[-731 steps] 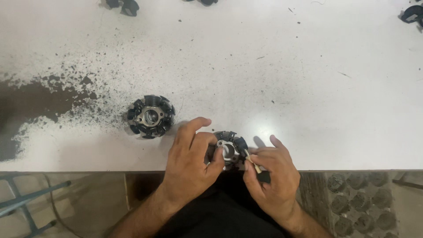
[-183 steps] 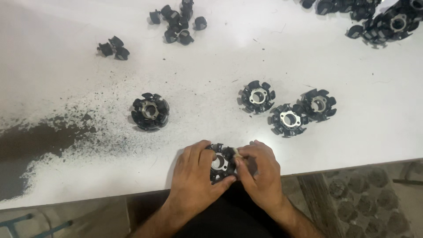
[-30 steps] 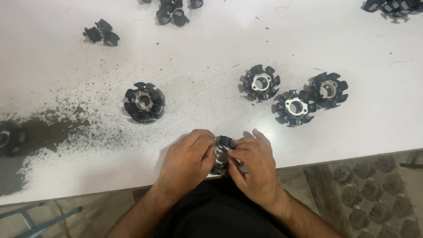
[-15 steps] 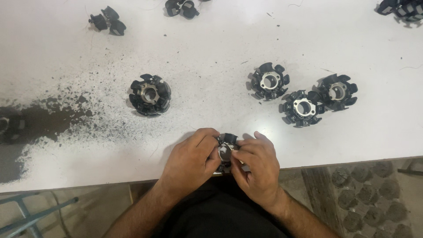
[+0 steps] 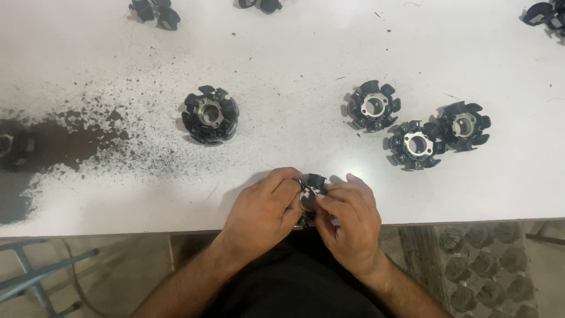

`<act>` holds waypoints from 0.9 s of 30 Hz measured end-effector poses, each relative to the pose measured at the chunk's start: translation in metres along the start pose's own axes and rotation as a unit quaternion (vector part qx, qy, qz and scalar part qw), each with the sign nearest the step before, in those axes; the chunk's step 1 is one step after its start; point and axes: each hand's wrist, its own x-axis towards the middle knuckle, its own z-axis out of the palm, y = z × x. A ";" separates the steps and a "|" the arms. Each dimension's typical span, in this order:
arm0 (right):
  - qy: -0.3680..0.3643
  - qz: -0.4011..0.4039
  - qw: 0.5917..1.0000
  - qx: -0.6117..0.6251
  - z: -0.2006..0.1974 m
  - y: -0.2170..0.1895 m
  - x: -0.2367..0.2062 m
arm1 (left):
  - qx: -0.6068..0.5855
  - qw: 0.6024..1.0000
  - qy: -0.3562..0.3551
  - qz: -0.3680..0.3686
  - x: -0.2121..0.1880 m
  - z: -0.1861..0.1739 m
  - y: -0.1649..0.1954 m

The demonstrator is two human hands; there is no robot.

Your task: The person sits at a white workbench fitting black rubber rollers onto the hubs of omnidirectional wheels, using a small hand tool to press each roller into place. Finished wheel hubs accumulate on the table as the person works through the loose rollers one at a time.

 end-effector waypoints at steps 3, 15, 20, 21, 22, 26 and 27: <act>-0.012 0.004 1.000 -0.022 -0.003 0.003 0.001 | -0.015 0.999 -0.036 -0.009 -0.001 -0.005 0.004; 0.124 0.044 0.990 0.052 -0.037 0.036 -0.009 | 0.268 0.959 0.006 -0.095 0.051 -0.125 -0.043; 0.087 0.090 0.989 0.082 -0.031 0.014 -0.015 | 0.239 0.956 -0.086 -0.150 0.063 -0.123 -0.036; 0.093 0.084 0.987 0.097 -0.031 0.013 -0.013 | 0.233 0.953 -0.090 -0.170 0.056 -0.116 -0.030; 0.098 0.080 0.986 0.112 -0.030 0.014 -0.012 | 0.226 0.950 -0.098 -0.191 0.048 -0.103 -0.024; 0.093 0.074 0.982 0.144 -0.026 0.014 -0.013 | 0.115 0.993 0.021 -0.014 0.005 -0.024 0.004; 0.086 0.074 0.983 0.141 -0.026 0.013 -0.015 | 0.116 0.992 0.039 -0.009 -0.004 -0.011 0.007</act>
